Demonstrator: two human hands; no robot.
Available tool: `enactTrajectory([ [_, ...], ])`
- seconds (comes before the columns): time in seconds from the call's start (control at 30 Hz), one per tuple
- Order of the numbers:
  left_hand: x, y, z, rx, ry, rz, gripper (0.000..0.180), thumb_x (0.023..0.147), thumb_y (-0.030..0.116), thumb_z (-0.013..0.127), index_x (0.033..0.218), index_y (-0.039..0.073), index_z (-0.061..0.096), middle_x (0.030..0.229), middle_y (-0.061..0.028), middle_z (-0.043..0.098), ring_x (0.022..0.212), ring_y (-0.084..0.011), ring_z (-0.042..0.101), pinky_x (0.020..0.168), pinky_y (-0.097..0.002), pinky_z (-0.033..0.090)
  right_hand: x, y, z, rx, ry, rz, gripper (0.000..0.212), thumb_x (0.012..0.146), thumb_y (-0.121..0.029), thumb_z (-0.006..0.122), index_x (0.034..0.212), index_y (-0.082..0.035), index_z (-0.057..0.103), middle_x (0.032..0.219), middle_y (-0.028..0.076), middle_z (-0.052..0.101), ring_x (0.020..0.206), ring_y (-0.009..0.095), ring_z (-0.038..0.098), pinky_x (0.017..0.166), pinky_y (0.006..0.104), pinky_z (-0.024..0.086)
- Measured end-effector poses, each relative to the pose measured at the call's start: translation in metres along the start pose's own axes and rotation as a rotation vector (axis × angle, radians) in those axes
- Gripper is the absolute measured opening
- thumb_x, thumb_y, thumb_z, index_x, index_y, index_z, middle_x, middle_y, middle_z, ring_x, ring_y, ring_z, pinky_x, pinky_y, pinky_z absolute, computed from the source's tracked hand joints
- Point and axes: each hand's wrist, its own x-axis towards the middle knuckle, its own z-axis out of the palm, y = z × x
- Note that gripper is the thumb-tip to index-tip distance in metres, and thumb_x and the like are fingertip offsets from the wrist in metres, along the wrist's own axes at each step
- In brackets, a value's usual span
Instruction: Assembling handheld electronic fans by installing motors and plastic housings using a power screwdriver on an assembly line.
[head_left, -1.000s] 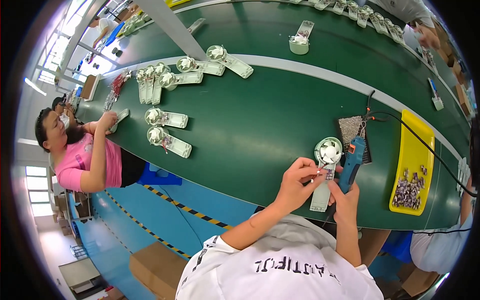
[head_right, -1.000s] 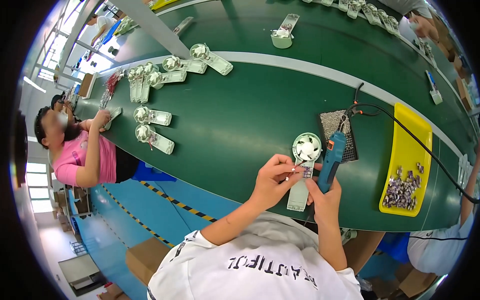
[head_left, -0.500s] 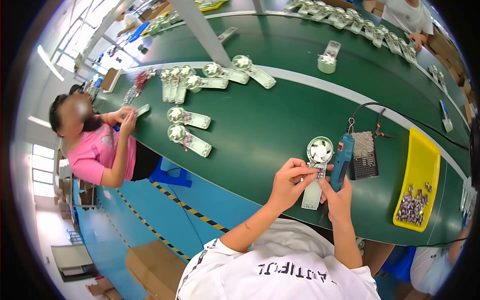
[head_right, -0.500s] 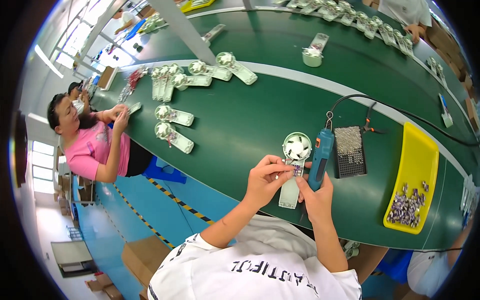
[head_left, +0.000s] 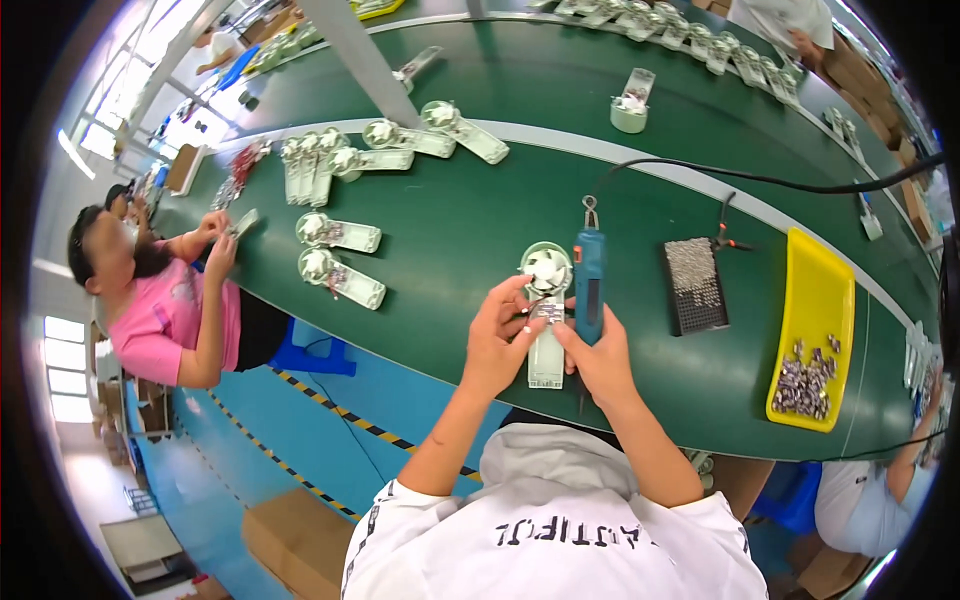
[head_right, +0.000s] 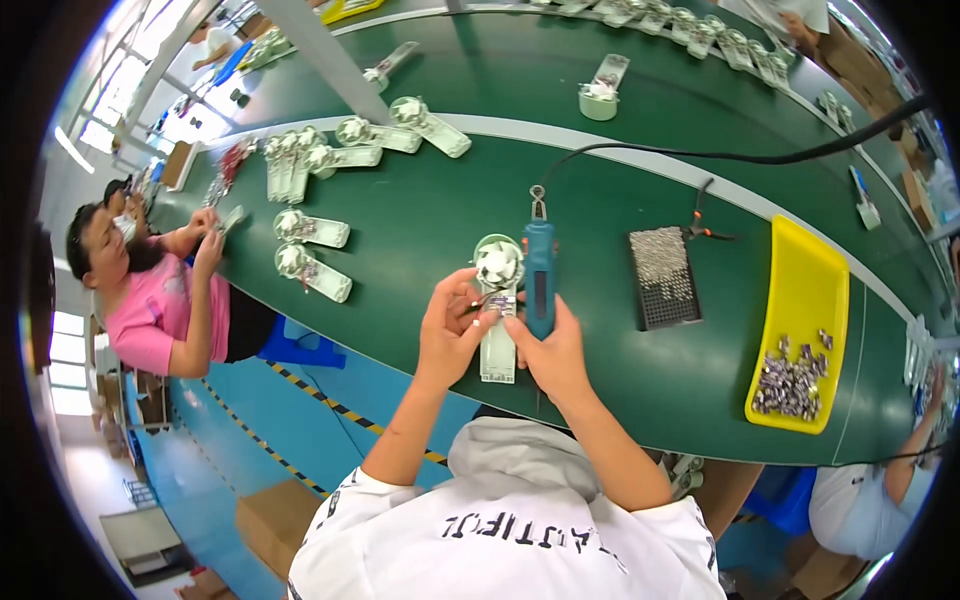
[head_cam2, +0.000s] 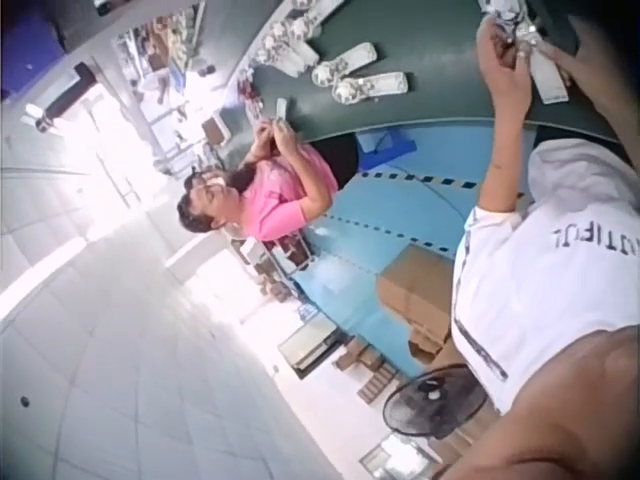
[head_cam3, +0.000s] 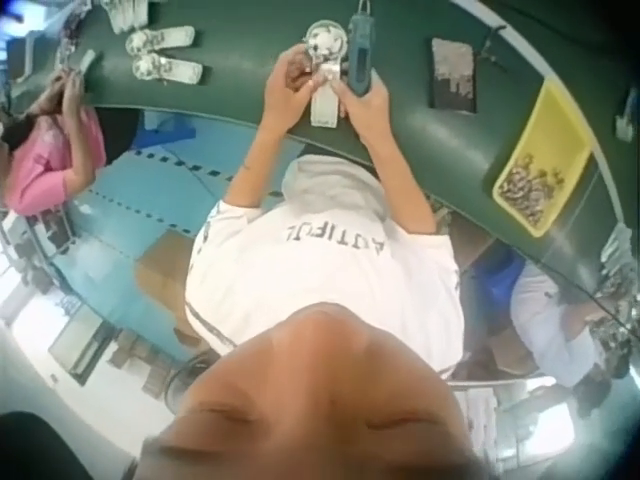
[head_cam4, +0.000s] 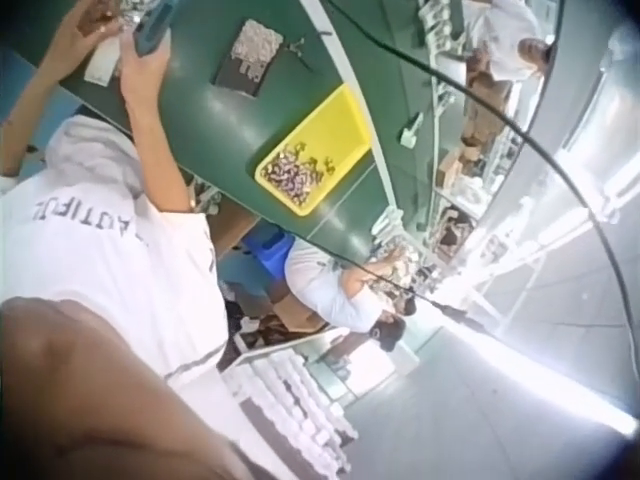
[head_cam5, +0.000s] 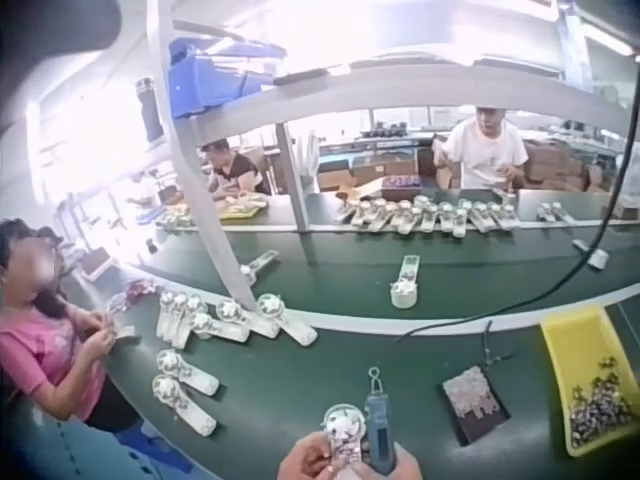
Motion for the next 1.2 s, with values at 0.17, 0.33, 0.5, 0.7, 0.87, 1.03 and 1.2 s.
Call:
enactTrajectory([
  [0.17, 0.006, -0.006, -0.003, 0.301, -0.044, 0.095, 0.020, 0.090, -0.009, 0.069, 0.109, -0.004, 0.072, 0.108, -0.0066, 0.058, 0.094, -0.0129, 0.065, 0.078, -0.0250, 0.057, 0.003, 0.004, -0.005, 0.016, 0.012, -0.020, 0.040, 0.091, -0.005, 0.074, 0.124, 0.000, 0.053, 0.083, 0.003, 0.062, 0.056, 0.006, 0.054, 0.047, 0.0226, 0.043],
  [0.33, -0.013, -0.003, -0.002, 0.332, 0.174, 0.117, 0.015, 0.087, -0.007, 0.074, 0.102, -0.003, 0.076, 0.100, -0.0050, 0.063, 0.086, -0.0084, 0.060, 0.069, -0.0206, 0.049, -0.002, -0.002, 0.004, -0.060, -0.018, 0.016, 0.041, 0.092, -0.010, 0.075, 0.126, 0.001, 0.055, 0.085, 0.002, 0.061, 0.055, 0.006, 0.054, 0.047, 0.0222, 0.042],
  [0.5, -0.002, 0.043, -0.058, 0.494, 0.372, 0.365, 0.011, 0.086, -0.007, 0.071, 0.095, -0.001, 0.076, 0.097, -0.0040, 0.066, 0.086, -0.0097, 0.060, 0.072, -0.0219, 0.047, -0.015, -0.012, 0.002, -0.082, -0.070, 0.028, 0.042, 0.096, -0.015, 0.069, 0.132, 0.001, 0.053, 0.109, 0.017, 0.073, 0.049, 0.006, 0.049, 0.044, 0.0223, 0.040],
  [0.7, 0.041, 0.129, -0.295, 0.729, 0.471, 0.364, 0.010, 0.095, 0.006, 0.071, 0.101, -0.001, 0.075, 0.092, 0.0020, 0.069, 0.082, -0.0051, 0.059, 0.075, -0.0204, 0.045, -0.030, -0.001, -0.024, 0.016, 0.033, 0.043, 0.033, 0.100, -0.012, 0.062, 0.128, -0.001, 0.051, 0.107, 0.021, 0.072, 0.047, 0.007, 0.050, 0.042, 0.0238, 0.042],
  [0.87, 0.076, 0.128, -0.406, 0.734, 0.505, 0.211, 0.015, 0.090, 0.003, 0.075, 0.103, -0.003, 0.076, 0.093, -0.0022, 0.073, 0.085, -0.0074, 0.064, 0.076, -0.0209, 0.049, -0.027, -0.004, -0.026, 0.015, 0.054, 0.003, 0.033, 0.099, -0.012, 0.063, 0.128, -0.001, 0.052, 0.104, 0.021, 0.072, 0.047, 0.007, 0.050, 0.042, 0.0243, 0.043],
  [1.03, 0.099, 0.096, -0.423, 0.618, 0.455, 0.003, 0.019, 0.091, 0.008, 0.075, 0.107, -0.002, 0.076, 0.091, -0.0006, 0.072, 0.077, -0.0055, 0.061, 0.067, -0.0192, 0.045, -0.026, 0.001, -0.025, -0.017, 0.014, 0.007, 0.035, 0.097, -0.014, 0.064, 0.127, -0.001, 0.051, 0.099, 0.021, 0.071, 0.046, 0.008, 0.050, 0.043, 0.0253, 0.044],
  [1.2, 0.114, 0.094, -0.415, 0.416, 0.402, -0.016, 0.022, 0.093, 0.009, 0.073, 0.112, -0.001, 0.074, 0.091, 0.0003, 0.070, 0.075, -0.0044, 0.059, 0.064, -0.0178, 0.043, -0.028, 0.003, -0.029, 0.012, 0.050, 0.006, 0.035, 0.098, -0.014, 0.063, 0.128, 0.000, 0.051, 0.096, 0.021, 0.070, 0.047, 0.008, 0.051, 0.044, 0.0256, 0.045],
])
